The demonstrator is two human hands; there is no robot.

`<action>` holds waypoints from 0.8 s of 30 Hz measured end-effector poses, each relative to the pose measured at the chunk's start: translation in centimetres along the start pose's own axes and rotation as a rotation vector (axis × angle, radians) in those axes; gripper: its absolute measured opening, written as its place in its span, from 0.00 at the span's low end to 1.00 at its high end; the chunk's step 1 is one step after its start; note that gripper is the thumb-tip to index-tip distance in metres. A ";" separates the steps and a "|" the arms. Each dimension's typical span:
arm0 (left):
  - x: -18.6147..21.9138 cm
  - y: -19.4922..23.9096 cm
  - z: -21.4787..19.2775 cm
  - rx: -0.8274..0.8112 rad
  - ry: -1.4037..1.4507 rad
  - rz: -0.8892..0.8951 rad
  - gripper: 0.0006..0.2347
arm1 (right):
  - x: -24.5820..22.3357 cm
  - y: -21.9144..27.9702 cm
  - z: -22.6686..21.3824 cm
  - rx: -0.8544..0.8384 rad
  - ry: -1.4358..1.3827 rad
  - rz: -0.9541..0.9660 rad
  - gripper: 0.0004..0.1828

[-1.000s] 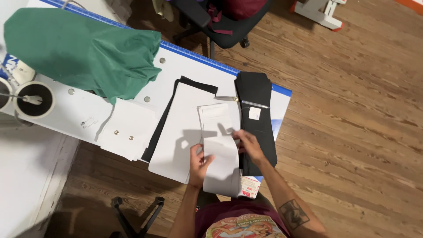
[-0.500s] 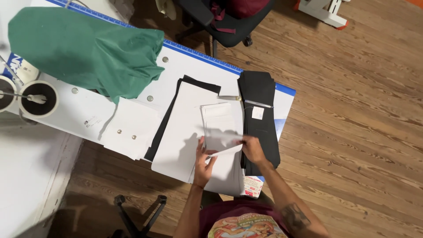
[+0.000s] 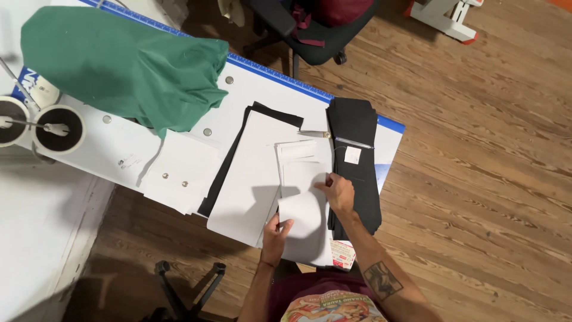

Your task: Organizing and marking leather pieces and paper templates on a workbench

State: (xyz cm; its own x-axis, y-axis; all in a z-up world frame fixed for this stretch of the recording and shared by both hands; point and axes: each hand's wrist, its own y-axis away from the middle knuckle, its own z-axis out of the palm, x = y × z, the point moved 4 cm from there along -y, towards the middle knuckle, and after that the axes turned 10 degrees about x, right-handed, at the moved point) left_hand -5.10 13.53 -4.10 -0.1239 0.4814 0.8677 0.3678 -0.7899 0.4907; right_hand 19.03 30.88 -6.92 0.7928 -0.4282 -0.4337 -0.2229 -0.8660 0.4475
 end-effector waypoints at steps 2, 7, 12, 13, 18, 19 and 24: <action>0.2 0.0 0.5 -0.006 0.063 -0.034 0.23 | 0.7 0.8 -0.6 0.063 0.061 -0.026 0.27; 6.1 -0.7 1.5 -0.047 0.139 0.337 0.06 | 2.6 2.2 -0.6 -0.062 -0.359 -0.276 0.13; 4.6 -2.4 2.1 -0.107 0.107 0.338 0.11 | 0.5 4.5 -1.6 -0.399 -0.755 0.263 0.44; 3.6 -2.6 1.9 -0.111 0.068 0.311 0.09 | 3.1 2.6 0.5 -0.278 -0.781 0.322 0.57; 5.3 0.2 1.2 -0.049 0.222 0.034 0.38 | 3.2 -0.6 2.0 -0.028 -0.095 -0.008 0.29; 4.9 0.2 0.9 -0.043 0.213 -0.049 0.40 | 0.1 1.0 0.1 -0.025 -0.043 -0.071 0.36; -3.0 -0.4 0.8 -0.016 0.123 -0.125 0.23 | -0.1 1.2 -1.2 0.034 0.143 -0.075 0.30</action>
State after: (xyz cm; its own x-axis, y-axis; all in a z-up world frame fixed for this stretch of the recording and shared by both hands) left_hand -4.11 12.74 -6.98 -0.2798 0.5271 0.8024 0.3275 -0.7333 0.5959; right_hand 19.40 30.23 -5.40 0.8800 -0.3229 -0.3483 -0.1771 -0.9036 0.3901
